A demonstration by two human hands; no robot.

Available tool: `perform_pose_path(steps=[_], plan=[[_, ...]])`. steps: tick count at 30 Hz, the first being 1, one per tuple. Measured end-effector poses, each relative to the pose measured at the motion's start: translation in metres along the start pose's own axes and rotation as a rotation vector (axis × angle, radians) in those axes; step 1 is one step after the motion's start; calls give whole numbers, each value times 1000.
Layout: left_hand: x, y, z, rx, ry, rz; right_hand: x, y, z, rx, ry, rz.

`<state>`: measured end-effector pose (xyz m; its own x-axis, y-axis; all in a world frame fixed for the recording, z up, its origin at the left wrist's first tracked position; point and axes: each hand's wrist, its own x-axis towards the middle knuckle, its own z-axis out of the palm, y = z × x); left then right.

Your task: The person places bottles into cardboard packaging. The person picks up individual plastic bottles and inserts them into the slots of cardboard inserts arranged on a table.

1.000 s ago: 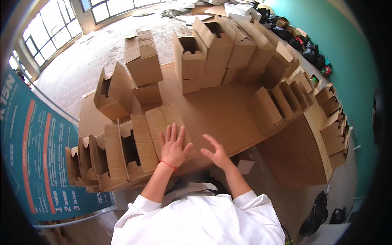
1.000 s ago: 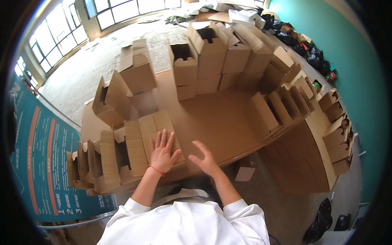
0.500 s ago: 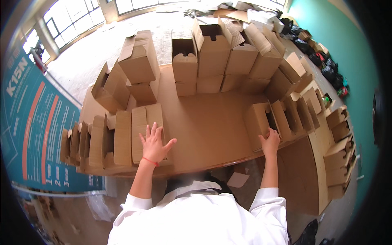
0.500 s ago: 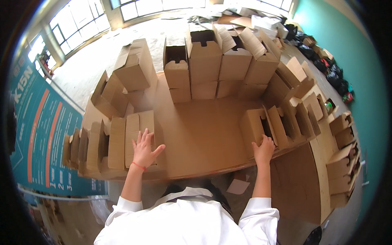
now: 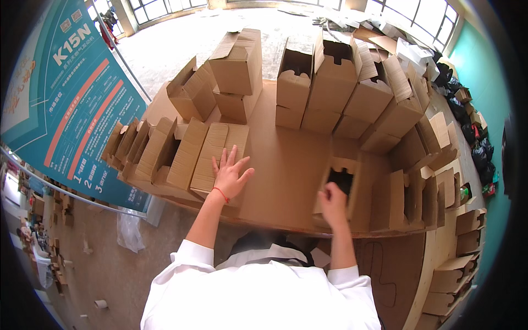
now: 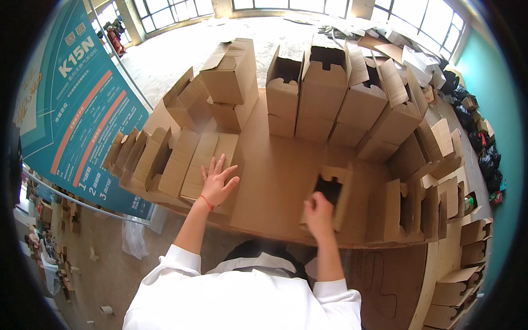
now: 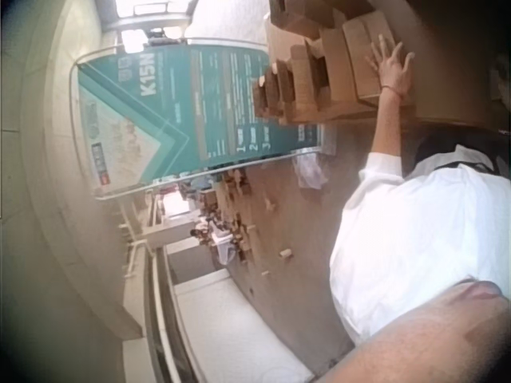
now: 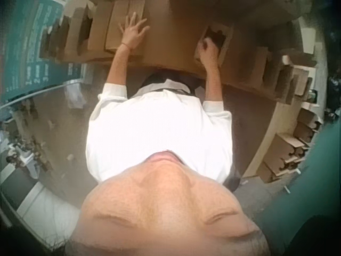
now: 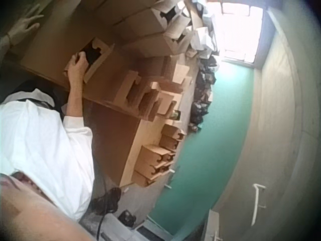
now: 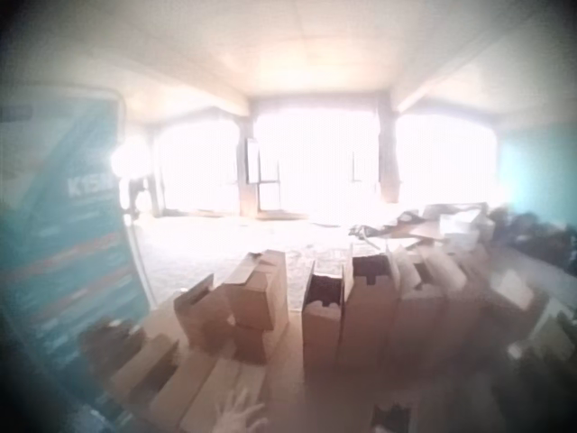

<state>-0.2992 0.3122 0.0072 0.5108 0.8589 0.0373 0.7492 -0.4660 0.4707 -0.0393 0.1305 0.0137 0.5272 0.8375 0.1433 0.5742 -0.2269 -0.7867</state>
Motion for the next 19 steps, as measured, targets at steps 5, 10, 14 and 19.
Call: perform_pose_path(steps=[5, 10, 14, 19], plan=[[3, 0, 0, -84, 9, 20, 1, -65, 86, 238, -148, -107], [1, -4, -1, -65, 23, 15, 10, -95, 125, 434, -314, -146], [2, -1, -3, -81, 9, 20, 14, -86, 110, 76, -209, -476], [9, -35, 19, -243, 17, 71, 17, -67, 95, 40, -366, -281]])
